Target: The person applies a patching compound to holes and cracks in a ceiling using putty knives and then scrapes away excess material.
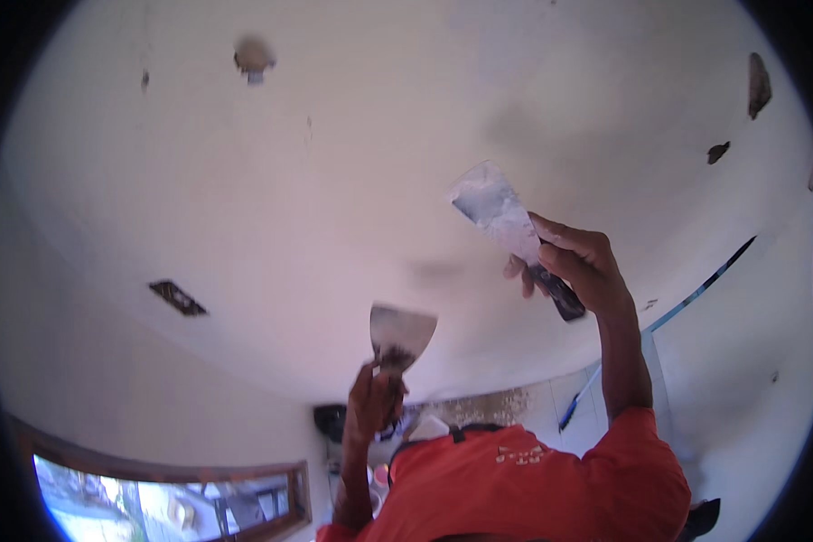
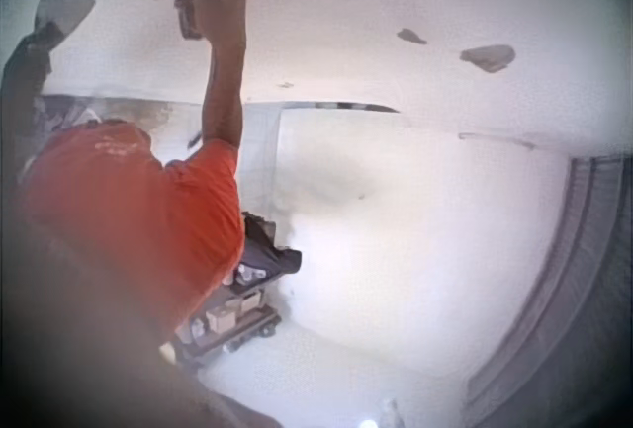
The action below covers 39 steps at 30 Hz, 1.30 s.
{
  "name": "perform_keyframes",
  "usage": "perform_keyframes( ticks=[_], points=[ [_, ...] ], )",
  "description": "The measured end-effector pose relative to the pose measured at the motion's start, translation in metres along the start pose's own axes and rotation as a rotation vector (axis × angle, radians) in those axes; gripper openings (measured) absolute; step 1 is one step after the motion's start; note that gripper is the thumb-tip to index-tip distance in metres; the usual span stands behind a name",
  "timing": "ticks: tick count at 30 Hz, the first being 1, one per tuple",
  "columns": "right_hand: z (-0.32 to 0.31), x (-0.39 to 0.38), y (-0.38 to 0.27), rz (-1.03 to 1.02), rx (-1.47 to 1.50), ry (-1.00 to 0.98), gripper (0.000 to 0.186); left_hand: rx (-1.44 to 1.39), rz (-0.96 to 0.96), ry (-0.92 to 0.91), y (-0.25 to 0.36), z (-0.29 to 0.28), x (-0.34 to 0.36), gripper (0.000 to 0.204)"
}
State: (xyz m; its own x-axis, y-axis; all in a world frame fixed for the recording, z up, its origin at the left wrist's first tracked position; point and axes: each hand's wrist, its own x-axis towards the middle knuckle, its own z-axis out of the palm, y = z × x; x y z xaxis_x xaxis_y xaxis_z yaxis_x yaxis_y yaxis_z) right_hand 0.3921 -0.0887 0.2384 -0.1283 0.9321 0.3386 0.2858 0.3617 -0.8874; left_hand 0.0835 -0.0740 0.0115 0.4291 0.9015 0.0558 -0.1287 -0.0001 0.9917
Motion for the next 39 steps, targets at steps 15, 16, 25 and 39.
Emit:
perform_keyframes(
  ticks=[15,16,25,39],
  points=[
    [0.03,-0.006,0.072,-0.531,-0.78,-0.061,0.046,-0.181,0.12,-0.272,0.09,-0.014,-0.005,0.033],
    [0.027,-0.011,0.085,-0.526,-0.773,-0.059,0.046,-0.177,0.112,-0.272,0.094,-0.013,-0.007,0.033],
    [0.038,-0.073,0.049,0.29,-0.018,0.142,0.036,0.292,0.219,0.076,0.088,-0.008,-0.007,0.019],
    [0.062,-0.059,0.055,0.251,0.154,0.056,0.035,1.212,0.657,0.341,0.077,-0.001,0.017,0.041]
  ],
)
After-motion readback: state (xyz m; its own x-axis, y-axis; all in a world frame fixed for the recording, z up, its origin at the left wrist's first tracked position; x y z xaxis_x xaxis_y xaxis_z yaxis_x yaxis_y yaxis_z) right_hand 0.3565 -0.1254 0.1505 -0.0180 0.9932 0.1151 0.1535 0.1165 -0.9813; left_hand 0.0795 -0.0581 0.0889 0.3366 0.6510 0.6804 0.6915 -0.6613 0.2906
